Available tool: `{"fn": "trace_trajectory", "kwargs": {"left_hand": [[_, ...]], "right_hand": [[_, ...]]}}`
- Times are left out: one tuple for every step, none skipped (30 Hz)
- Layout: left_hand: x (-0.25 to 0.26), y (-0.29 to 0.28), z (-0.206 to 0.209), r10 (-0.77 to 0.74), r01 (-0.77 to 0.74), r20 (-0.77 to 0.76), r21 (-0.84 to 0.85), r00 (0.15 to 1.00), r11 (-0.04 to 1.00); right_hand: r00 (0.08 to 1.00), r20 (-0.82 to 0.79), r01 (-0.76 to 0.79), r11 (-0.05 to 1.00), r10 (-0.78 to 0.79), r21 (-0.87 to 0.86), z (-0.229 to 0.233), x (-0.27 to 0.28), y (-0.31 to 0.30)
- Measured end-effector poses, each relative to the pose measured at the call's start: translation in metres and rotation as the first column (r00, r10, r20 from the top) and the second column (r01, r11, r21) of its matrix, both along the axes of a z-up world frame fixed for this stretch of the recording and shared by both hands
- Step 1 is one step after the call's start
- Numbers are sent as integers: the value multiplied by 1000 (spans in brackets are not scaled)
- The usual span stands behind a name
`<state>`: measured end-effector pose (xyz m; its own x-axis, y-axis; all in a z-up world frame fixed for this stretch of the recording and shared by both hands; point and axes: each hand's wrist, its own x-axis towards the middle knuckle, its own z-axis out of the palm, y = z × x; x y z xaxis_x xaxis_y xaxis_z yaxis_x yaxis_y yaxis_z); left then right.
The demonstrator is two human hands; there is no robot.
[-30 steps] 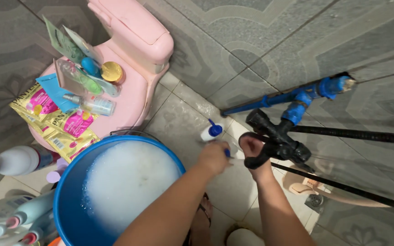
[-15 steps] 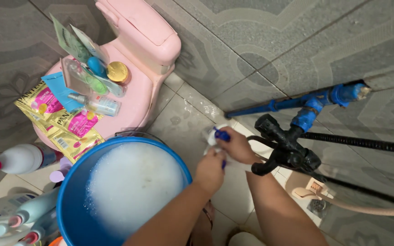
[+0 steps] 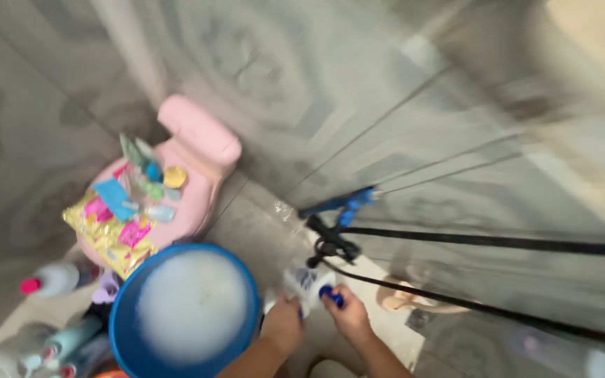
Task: Clean a metal shelf with water and organize various soap and cleaning bottles.
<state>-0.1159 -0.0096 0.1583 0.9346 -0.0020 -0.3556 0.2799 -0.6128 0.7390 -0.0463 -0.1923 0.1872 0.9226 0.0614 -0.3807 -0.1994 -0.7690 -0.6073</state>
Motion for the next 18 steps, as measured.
{"fn": "trace_trajectory", "kwargs": {"left_hand": [[-9,-3,12,31,-32,15,29,999,999],[-14,-6,36,18,-19,36,32,999,999],[-19,-7,57,14,-3,150,-72,989,997],[-25,-8,78,21,25,262,-173,965,985],[-23,-12,93,8,42,289,-165,957,985],[-22,-17,107,22,40,334,-179,942,983],[-23,-22,121,36,41,377,-194,926,980],[-17,-17,170,21,60,402,-187,915,980],[-16,-12,220,-41,80,260,-141,965,987],[-16,-8,269,-91,101,110,-93,990,991],[-18,-4,300,-107,118,133,-80,985,990],[-20,-1,330,-132,149,196,-73,972,986],[-30,2,357,-168,188,245,-60,955,980],[-32,6,387,-193,211,254,-47,948,976],[-38,7,413,-163,167,266,9,950,986],[-43,6,438,-134,121,279,67,951,990],[-46,11,458,-157,139,288,81,945,987],[-48,16,477,-133,110,360,83,923,990]], "right_hand": [[997,32,-71,994,74,-89,30,-9,-4],[997,52,-56,995,60,-86,69,-10,-8],[979,61,-186,976,194,-117,105,-13,-9],[944,65,-311,938,323,-152,141,-18,-11],[946,93,-295,943,311,-154,175,-18,-12],[948,63,-299,942,311,-156,208,-19,-13],[951,31,-300,941,309,-159,241,-25,-16],[954,59,-283,946,295,-161,276,-27,-15],[947,101,-293,948,305,-121,311,-33,-14],[938,144,-305,949,314,-83,346,-38,-13],[939,170,-289,954,299,-81,372,-43,-10],[940,193,-284,959,281,-15,398,-49,-9],[944,205,-273,960,257,56,420,-62,-8],[947,220,-252,966,233,64,449,-70,3],[945,247,-244,966,216,88,475,-80,11],[941,275,-236,965,198,111,500,-89,18],[941,288,-218,968,176,121,514,-93,23],[916,353,-249,960,189,132,527,-97,28]]}}
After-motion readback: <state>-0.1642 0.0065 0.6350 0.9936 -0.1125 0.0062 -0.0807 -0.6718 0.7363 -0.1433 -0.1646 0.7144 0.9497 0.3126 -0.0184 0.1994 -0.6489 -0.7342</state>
